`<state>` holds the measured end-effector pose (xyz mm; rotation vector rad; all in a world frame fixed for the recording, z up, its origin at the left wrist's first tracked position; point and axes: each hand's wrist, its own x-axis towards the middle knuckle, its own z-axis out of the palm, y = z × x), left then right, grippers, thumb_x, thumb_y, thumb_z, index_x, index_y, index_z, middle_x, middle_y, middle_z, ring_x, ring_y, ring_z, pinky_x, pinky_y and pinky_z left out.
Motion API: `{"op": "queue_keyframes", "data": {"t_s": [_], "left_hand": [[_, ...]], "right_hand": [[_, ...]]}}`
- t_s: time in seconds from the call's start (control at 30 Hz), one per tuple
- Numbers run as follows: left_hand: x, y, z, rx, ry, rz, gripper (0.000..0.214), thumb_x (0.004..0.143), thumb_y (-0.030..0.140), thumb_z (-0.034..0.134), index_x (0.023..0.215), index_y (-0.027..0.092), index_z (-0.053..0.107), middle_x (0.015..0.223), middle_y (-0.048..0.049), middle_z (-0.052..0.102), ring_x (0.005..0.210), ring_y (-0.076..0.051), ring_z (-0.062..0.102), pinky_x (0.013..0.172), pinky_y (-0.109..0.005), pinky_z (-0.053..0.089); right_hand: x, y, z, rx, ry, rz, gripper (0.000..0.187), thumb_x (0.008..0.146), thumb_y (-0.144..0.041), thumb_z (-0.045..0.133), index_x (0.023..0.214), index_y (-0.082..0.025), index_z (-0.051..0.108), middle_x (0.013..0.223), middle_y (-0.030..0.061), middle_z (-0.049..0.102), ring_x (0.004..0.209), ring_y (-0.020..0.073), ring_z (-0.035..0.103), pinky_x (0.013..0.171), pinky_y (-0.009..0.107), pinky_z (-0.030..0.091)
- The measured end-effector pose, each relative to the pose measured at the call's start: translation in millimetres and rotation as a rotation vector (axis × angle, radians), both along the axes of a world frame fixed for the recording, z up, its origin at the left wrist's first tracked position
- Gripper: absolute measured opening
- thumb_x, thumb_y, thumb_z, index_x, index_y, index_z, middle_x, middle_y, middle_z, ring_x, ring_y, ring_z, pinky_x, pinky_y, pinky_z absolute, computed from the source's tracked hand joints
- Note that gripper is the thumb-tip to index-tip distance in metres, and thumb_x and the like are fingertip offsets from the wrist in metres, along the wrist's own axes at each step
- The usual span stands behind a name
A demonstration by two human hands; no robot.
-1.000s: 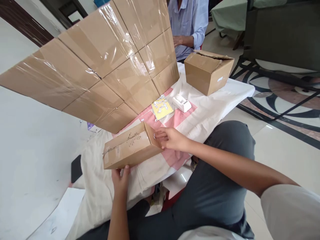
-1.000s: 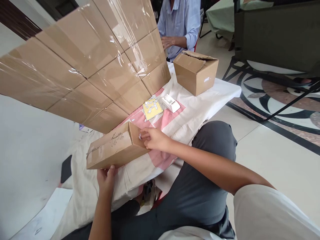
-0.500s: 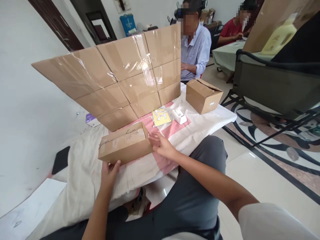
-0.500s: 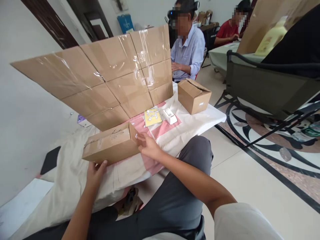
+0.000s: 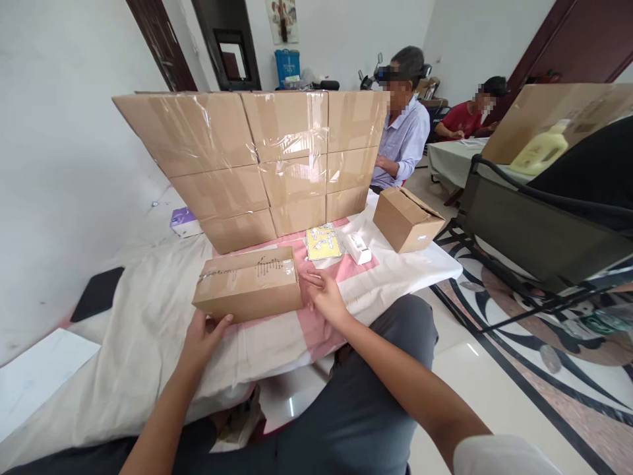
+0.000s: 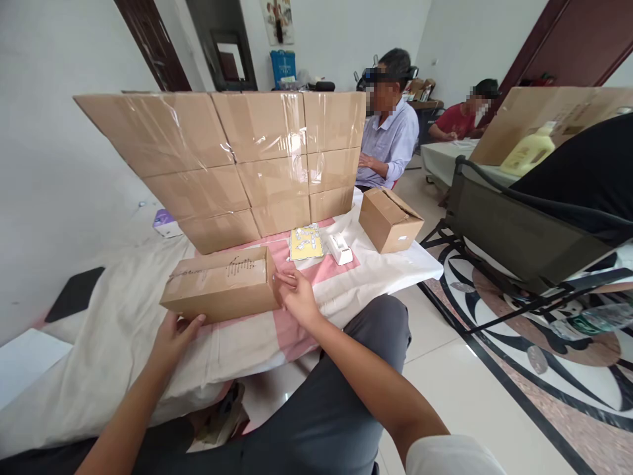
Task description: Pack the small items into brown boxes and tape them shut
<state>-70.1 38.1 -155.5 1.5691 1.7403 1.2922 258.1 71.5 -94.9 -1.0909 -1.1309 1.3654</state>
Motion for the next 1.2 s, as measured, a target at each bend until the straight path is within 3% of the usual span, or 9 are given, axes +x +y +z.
{"op": "queue_keyframes", "data": {"t_s": [0.13, 0.33, 0.53, 0.73, 0.87, 1.0, 1.07, 1.2], "left_hand": [[2.8, 0.4, 3.4, -0.016, -0.025, -0.014, 0.058, 0.072, 0.064, 0.077, 0.107, 0.021, 0.062, 0.093, -0.0046, 0.065, 0.085, -0.027, 0.066, 0.076, -0.041, 0.055], [3.4, 3.7, 5.4, -0.05, -0.077, -0.028, 0.059, 0.067, 0.067, 0.079, 0.101, 0.022, 0.063, 0.083, -0.0022, 0.063, 0.073, -0.025, 0.061, 0.067, -0.038, 0.051], [7.0, 3.9, 9.8, -0.039, -0.108, -0.024, 0.065, 0.067, 0.065, 0.079, 0.114, 0.021, 0.065, 0.094, -0.0049, 0.067, 0.081, -0.026, 0.064, 0.07, -0.038, 0.054], [12.1, 3.6, 15.9, -0.031, -0.096, -0.042, 0.066, 0.07, 0.065, 0.075, 0.118, 0.021, 0.065, 0.099, -0.0063, 0.069, 0.082, -0.026, 0.065, 0.07, -0.038, 0.056], [11.7, 1.4, 16.3, -0.098, -0.058, -0.048, 0.064, 0.077, 0.063, 0.07, 0.124, 0.021, 0.061, 0.108, -0.0071, 0.07, 0.087, -0.026, 0.067, 0.075, -0.038, 0.058], [8.3, 2.4, 11.2, -0.09, -0.032, -0.063, 0.063, 0.079, 0.063, 0.068, 0.127, 0.022, 0.06, 0.111, -0.0078, 0.071, 0.09, -0.027, 0.067, 0.077, -0.038, 0.058], [6.1, 4.6, 6.5, -0.07, -0.017, -0.066, 0.062, 0.079, 0.064, 0.068, 0.125, 0.023, 0.061, 0.11, -0.0073, 0.071, 0.088, -0.027, 0.067, 0.077, -0.039, 0.058], [1.7, 10.3, -5.4, -0.041, -0.018, -0.063, 0.059, 0.078, 0.067, 0.069, 0.119, 0.025, 0.062, 0.106, -0.0059, 0.072, 0.084, -0.027, 0.067, 0.074, -0.039, 0.057]], "right_hand": [[-6.3, -3.1, -5.3, 0.029, -0.01, -0.012, 0.043, 0.074, -0.021, 0.06, 0.116, -0.027, 0.054, 0.148, 0.0111, 0.063, 0.085, 0.0207, 0.077, 0.046, 0.025, 0.052], [-13.1, -8.6, -18.1, 0.03, -0.119, 0.001, 0.051, 0.075, -0.018, 0.06, 0.123, -0.032, 0.05, 0.15, 0.0079, 0.062, 0.096, 0.0237, 0.075, 0.054, 0.03, 0.058], [-9.2, -4.3, -16.8, 0.025, -0.061, 0.052, 0.051, 0.071, -0.023, 0.058, 0.12, -0.029, 0.049, 0.156, 0.0081, 0.057, 0.076, 0.0179, 0.072, 0.049, 0.027, 0.051], [-7.2, -6.6, -9.5, 0.063, 0.055, -0.104, 0.046, 0.074, -0.035, 0.065, 0.118, -0.028, 0.052, 0.154, 0.0114, 0.059, 0.101, 0.0233, 0.073, 0.053, 0.026, 0.051], [-8.0, -9.2, -10.4, 0.094, 0.09, -0.186, 0.04, 0.077, -0.036, 0.069, 0.113, -0.024, 0.058, 0.143, 0.0131, 0.067, 0.094, 0.0224, 0.073, 0.052, 0.026, 0.049], [-10.3, -9.0, -14.8, 0.086, 0.085, -0.174, 0.032, 0.076, -0.031, 0.068, 0.106, -0.024, 0.059, 0.13, 0.0102, 0.075, 0.089, 0.0233, 0.074, 0.049, 0.026, 0.048], [-10.6, -9.1, -14.8, 0.112, 0.055, -0.168, 0.03, 0.077, -0.03, 0.066, 0.106, -0.024, 0.059, 0.128, 0.0102, 0.076, 0.101, 0.0262, 0.075, 0.055, 0.028, 0.054], [-12.3, -13.7, -13.0, 0.206, -0.05, -0.173, 0.03, 0.078, -0.024, 0.064, 0.108, -0.022, 0.062, 0.125, 0.0113, 0.076, 0.124, 0.0283, 0.07, 0.083, 0.034, 0.06]]}}
